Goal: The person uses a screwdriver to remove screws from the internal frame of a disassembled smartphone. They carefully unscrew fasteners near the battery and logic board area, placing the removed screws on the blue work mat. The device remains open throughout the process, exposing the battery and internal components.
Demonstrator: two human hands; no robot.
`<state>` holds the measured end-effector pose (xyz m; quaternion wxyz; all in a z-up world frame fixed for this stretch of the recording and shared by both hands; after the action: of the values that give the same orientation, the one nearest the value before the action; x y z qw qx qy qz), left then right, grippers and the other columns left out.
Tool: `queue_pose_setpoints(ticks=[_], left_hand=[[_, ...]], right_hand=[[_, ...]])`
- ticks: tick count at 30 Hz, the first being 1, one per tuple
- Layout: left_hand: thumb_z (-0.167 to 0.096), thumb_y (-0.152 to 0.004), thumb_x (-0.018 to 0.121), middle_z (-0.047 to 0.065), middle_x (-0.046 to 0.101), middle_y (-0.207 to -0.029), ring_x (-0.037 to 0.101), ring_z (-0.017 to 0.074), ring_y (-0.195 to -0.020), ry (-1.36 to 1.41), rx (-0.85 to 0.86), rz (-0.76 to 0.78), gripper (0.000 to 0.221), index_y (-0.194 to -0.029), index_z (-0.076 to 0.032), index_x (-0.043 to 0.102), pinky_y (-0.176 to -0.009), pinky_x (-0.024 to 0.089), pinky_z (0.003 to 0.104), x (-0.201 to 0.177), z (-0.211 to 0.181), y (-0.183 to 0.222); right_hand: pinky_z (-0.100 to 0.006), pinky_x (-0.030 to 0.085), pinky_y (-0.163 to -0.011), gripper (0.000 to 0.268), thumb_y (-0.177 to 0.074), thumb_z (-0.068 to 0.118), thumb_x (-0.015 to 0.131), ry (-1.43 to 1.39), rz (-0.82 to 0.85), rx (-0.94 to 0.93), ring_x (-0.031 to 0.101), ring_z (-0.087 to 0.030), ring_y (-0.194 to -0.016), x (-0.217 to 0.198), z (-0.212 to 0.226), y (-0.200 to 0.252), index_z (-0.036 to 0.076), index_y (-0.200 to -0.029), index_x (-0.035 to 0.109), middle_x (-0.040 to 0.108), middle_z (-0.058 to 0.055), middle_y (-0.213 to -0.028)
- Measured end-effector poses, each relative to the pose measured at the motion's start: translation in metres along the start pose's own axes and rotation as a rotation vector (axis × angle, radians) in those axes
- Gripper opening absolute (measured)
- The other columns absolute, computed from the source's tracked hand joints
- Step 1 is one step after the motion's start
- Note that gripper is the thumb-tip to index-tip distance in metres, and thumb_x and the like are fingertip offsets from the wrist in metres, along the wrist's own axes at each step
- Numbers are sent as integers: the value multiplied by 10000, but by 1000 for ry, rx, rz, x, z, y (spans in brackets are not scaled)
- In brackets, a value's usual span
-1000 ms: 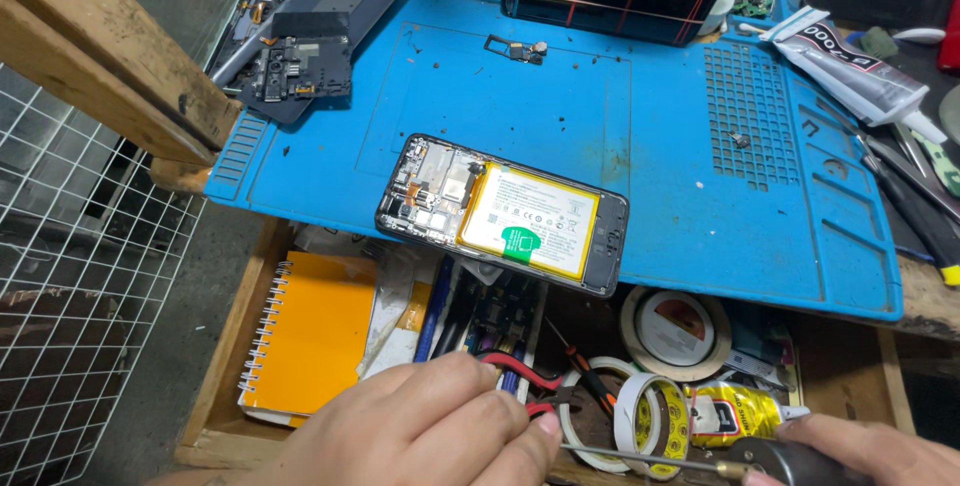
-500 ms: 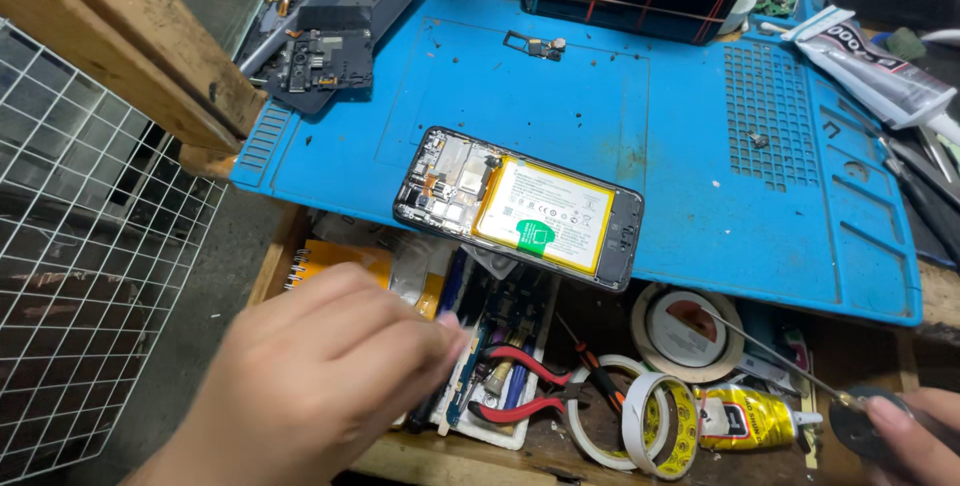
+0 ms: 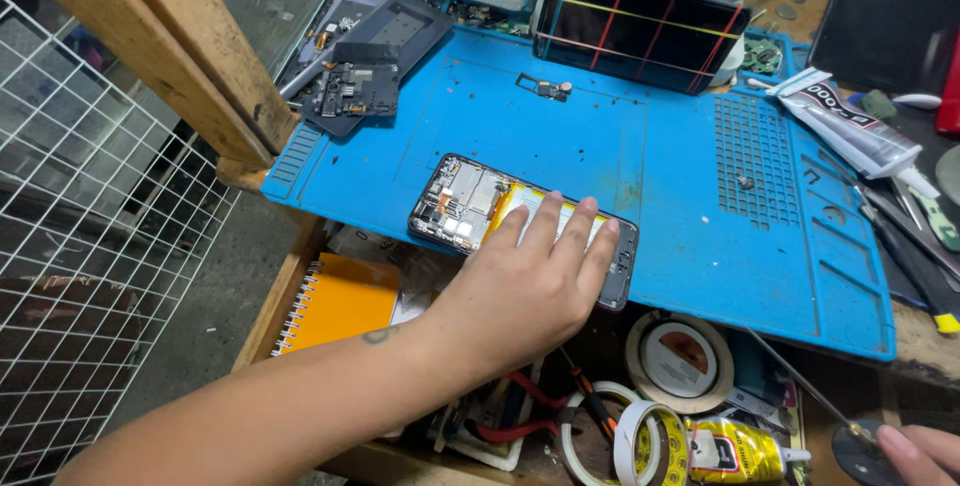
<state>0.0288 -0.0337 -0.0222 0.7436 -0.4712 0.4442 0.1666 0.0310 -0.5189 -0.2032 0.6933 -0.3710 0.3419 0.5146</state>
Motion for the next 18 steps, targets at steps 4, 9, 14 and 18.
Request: queue_pose_setpoints(ticks=[4,9,14,18], left_hand=[[-200,-939,589,193,700,-1268,665,354,-1173,160,51,-32,407,-1280,7,668,-984,526,568,-10,7,5],[-146,-951,586,102,720,-1202,651,276,-1158,356,48,-40,334,-1250,-27,676,-1113,441,590,-45,28,-3],[-91,-928,649,-53,728,-1178,652,192,-1117,630,110,-147,248,-1153,-160,728,-1207,369,596,-61,35,-5],[-188,-973,704,-82,705,-1279,626,190,-1132,727,322,-128,190,-1159,-196,746,-1199,446,494,-47,34,-1]], right_hand=[[-260,575,-918,568,-828,336,710,-54,-12,-55,704,-119,-908,-3,-1,4,173,-1368,649,729,-77,-1103],[-261,565,-910,564,-855,284,689,-169,-68,-160,687,-122,-903,-15,11,21,152,-1399,624,715,-94,-1126],[-261,554,-902,561,-882,231,669,-252,-88,-242,669,-124,-898,-29,25,36,131,-1430,598,700,-111,-1148],[-261,546,-896,561,-904,189,652,-289,-89,-300,656,-126,-894,-39,34,39,114,-1454,578,689,-125,-1166]])
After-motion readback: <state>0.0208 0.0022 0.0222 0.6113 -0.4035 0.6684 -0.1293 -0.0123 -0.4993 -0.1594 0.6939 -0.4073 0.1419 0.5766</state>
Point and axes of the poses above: each hand's wrist, its own y-axis away from the middle knuckle, its own x-axis out of the palm, z = x × y, the point moved 3 cm from there along -y, towards the middle knuckle
